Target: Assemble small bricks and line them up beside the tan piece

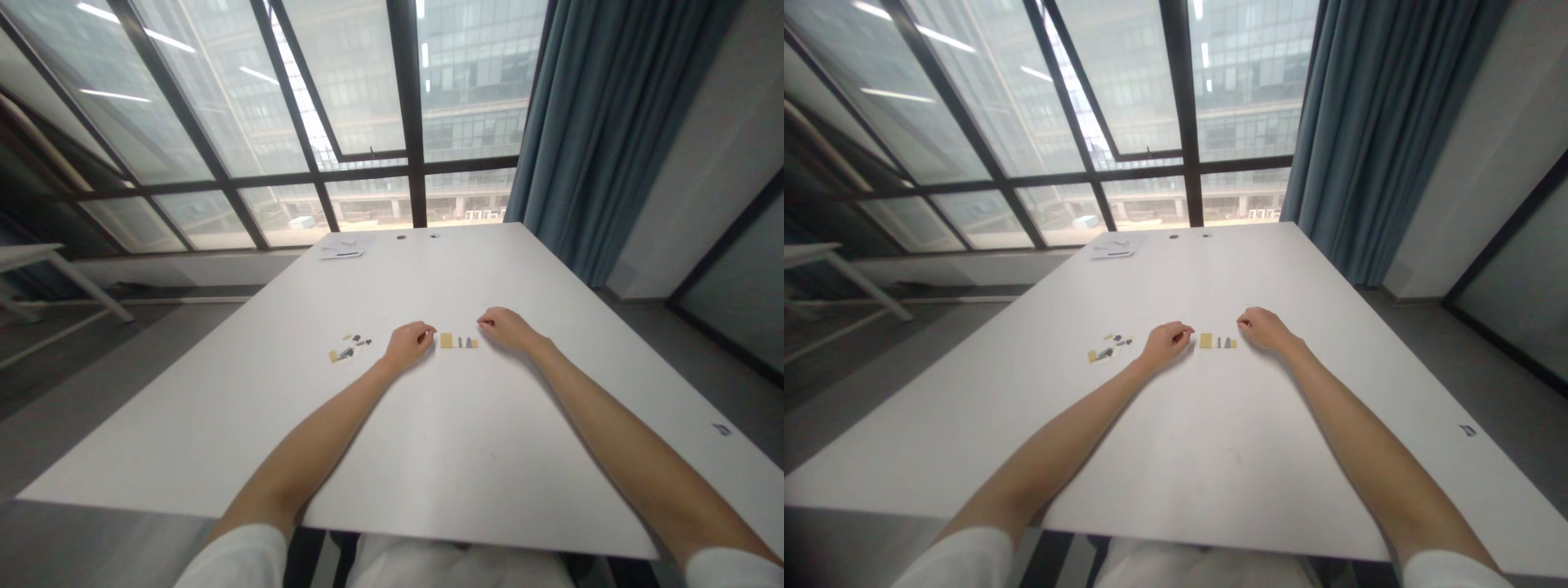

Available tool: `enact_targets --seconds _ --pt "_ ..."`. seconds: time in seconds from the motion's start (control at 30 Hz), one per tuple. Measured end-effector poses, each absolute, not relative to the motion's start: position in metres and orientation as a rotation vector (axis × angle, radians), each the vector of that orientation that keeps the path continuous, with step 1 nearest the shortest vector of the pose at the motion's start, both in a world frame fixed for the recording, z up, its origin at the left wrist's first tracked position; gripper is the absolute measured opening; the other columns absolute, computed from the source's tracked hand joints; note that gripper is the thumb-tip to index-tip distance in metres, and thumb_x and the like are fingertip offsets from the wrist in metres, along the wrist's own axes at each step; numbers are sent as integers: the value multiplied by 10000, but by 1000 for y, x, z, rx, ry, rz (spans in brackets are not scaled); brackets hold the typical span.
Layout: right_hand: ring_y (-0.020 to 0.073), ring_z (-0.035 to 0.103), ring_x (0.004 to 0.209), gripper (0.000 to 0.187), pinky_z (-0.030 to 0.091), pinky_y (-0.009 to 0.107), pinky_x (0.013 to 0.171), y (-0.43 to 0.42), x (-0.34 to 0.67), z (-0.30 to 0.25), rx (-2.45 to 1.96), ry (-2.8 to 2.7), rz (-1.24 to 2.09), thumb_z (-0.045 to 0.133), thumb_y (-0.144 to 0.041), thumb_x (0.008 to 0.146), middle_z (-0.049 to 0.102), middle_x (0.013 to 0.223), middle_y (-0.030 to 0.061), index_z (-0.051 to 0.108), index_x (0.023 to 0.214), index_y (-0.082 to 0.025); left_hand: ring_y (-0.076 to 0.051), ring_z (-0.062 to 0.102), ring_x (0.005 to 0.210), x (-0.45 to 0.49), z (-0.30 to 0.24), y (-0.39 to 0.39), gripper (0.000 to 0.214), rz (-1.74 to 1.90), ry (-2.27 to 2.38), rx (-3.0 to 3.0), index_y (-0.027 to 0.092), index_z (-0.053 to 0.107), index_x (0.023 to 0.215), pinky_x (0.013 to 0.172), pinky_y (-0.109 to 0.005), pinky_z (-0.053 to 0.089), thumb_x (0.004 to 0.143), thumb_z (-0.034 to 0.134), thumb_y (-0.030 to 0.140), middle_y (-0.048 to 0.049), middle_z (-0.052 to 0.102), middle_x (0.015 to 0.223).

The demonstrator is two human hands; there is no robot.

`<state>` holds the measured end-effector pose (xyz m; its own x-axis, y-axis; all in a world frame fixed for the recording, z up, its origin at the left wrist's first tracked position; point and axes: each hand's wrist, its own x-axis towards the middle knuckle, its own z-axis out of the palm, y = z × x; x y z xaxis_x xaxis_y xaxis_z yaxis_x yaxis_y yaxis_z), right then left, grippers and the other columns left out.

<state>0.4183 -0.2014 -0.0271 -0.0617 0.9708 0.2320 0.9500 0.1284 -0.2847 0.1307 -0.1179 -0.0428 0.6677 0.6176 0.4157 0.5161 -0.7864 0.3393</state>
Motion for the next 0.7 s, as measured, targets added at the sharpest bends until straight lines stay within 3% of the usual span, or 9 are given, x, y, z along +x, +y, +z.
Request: enact_targets --seconds 0.2,0.4,0.7 --pt "238 551 1099 358 410 357 964 -196 427 -51 -1924 -1803 -199 452 -142 936 684 1170 119 729 1160 -179 -165 643 816 132 -41 -118 309 675 1023 2699 220 773 1072 761 -259 459 964 495 304 -38 740 902" --pt "264 515 1159 356 411 393 945 -195 431 -69 -2020 -1749 -220 464 -151 935 644 1268 113 719 1179 -198 -189 662 882 133 -41 -119 374 528 1145 2703 256 750 1192 762 -261 465 995 446 350 -48 757 961" --pt "264 517 1141 350 397 373 919 -198 423 -67 -2134 -1798 -146 416 -188 982 647 1279 119 715 1162 -213 -213 692 951 134 -44 -119 347 445 1180 2707 262 777 1133 783 -272 501 958 480 303 -56 774 1057"
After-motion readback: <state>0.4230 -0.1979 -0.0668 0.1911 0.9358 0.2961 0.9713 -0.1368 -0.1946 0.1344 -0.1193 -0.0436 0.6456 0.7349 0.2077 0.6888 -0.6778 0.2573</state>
